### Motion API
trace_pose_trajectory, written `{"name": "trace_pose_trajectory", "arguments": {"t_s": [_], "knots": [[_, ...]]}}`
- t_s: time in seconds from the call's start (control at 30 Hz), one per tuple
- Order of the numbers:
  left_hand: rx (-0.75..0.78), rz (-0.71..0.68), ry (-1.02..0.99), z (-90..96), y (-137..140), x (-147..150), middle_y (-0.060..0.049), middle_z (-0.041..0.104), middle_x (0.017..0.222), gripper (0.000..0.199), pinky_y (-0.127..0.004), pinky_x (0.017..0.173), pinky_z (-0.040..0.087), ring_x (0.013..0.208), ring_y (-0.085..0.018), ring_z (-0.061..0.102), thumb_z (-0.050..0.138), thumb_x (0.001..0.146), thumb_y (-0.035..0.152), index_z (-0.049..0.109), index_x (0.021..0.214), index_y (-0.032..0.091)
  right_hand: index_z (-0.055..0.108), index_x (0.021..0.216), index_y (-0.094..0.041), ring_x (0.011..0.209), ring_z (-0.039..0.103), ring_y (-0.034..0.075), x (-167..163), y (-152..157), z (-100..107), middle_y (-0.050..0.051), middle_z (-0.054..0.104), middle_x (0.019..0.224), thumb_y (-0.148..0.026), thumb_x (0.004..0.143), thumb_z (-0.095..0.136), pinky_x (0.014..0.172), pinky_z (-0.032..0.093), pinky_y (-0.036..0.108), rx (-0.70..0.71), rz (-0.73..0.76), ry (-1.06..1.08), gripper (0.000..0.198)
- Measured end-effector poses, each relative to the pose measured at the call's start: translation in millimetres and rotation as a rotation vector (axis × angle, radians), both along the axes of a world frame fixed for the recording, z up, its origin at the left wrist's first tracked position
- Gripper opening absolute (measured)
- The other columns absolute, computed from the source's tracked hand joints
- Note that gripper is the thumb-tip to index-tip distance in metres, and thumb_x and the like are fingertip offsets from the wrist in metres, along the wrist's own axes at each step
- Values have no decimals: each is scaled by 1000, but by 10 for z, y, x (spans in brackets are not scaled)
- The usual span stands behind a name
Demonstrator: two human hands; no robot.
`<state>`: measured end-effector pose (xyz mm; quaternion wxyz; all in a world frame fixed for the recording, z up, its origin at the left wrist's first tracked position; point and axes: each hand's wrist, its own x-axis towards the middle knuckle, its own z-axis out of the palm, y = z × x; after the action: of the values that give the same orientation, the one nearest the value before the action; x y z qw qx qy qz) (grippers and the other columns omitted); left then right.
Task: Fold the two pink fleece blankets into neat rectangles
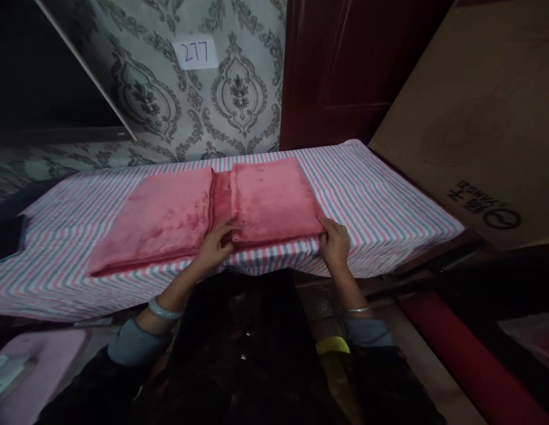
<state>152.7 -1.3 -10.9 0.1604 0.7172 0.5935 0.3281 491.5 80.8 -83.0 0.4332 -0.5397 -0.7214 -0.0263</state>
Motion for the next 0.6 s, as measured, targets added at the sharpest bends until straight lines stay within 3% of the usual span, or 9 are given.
{"name": "trace_pose_trajectory", "arguments": {"t_s": [0.07, 0.13, 0.2, 0.27, 0.4, 0.6], "knots": [[-50, 105, -86, 66, 51, 4, -7, 63, 138, 51, -36, 104, 49, 124, -21, 60, 48, 69, 4, 70, 111, 21, 72, 122, -22, 100, 63, 28, -8, -2, -7, 9, 72, 117, -14, 78, 45, 94, 51, 48, 3, -8, 10, 53], [-82, 213, -107, 120, 115, 28, -7, 70, 118, 38, -32, 94, 52, 105, -18, 66, 47, 77, 7, 69, 106, 19, 72, 123, -24, 100, 63, 28, -12, 0, -13, 8, 72, 116, -14, 77, 45, 95, 51, 48, -1, -10, 20, 55], [-114, 278, -41, 158, 170, 77, -7, 71, 101, 21, -30, 86, 52, 91, -18, 65, 51, 86, 17, 68, 98, 18, 72, 124, -24, 100, 63, 28, -14, 1, -20, 8, 72, 116, -14, 76, 45, 94, 51, 49, 3, -10, 35, 55], [-156, 291, 57, 185, 204, 143, -7, 70, 91, 16, -30, 78, 50, 84, -19, 64, 57, 89, 30, 66, 93, 17, 72, 123, -22, 100, 63, 28, -13, -1, -27, 9, 72, 116, -15, 77, 46, 93, 51, 48, 19, -9, 46, 53], [-249, 335, 183, 227, 236, 254, -7, 68, 85, 24, -30, 69, 45, 78, -20, 63, 60, 91, 39, 65, 90, 16, 72, 123, -20, 101, 63, 28, -10, -10, -33, 10, 72, 116, -16, 78, 45, 93, 51, 46, 34, 5, 50, 52], [-308, 406, 236, 260, 284, 261, -10, 70, 84, 32, -31, 69, 43, 82, -24, 66, 56, 93, 46, 68, 92, 16, 71, 125, -20, 102, 62, 29, -14, -20, -23, 11, 71, 117, -14, 79, 45, 94, 50, 47, 10, 7, 45, 53]]}}
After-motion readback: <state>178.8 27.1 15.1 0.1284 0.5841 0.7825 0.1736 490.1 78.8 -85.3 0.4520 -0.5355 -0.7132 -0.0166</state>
